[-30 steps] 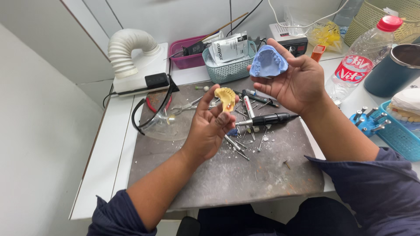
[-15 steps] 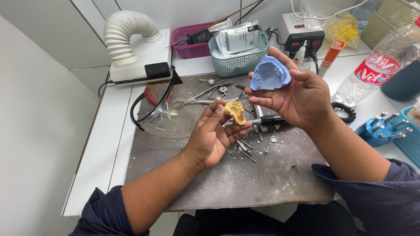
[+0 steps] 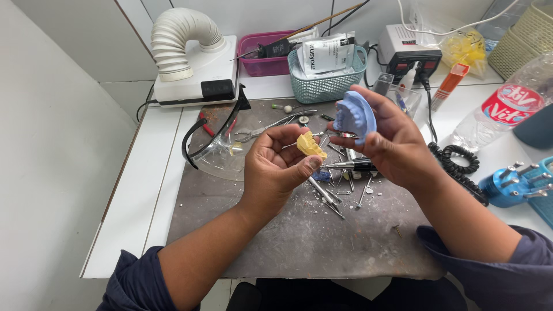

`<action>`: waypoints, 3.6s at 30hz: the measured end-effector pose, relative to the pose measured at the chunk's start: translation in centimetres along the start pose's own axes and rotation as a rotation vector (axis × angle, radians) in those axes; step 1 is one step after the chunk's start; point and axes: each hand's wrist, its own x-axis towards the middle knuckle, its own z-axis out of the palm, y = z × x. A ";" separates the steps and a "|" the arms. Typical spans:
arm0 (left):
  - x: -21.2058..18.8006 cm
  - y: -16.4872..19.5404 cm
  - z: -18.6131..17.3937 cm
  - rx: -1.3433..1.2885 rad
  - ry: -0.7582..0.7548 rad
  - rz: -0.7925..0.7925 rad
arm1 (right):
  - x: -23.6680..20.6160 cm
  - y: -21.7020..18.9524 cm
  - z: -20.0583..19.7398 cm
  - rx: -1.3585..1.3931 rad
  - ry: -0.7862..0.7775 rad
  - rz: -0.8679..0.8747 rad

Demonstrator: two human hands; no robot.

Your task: The person uses a rotary grinding tool with a disc attachment to grind and shape a yellow dental prosthesis held in the left hand. The person then inspects the prosthesis, briefly compares it with a blue counterpart, and adjusts the rotary tool by changing its attachment.

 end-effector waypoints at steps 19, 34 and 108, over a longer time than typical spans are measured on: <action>-0.8 0.4 0.5 0.151 -0.100 0.165 | -1.6 0.3 3.1 -0.385 -0.088 -0.182; -1.1 0.2 0.7 0.268 -0.072 0.296 | -1.7 0.2 3.8 -0.593 0.017 -0.189; 0.9 5.1 17.0 0.885 -0.573 0.950 | -5.8 -15.3 -6.7 -1.130 -0.389 -0.891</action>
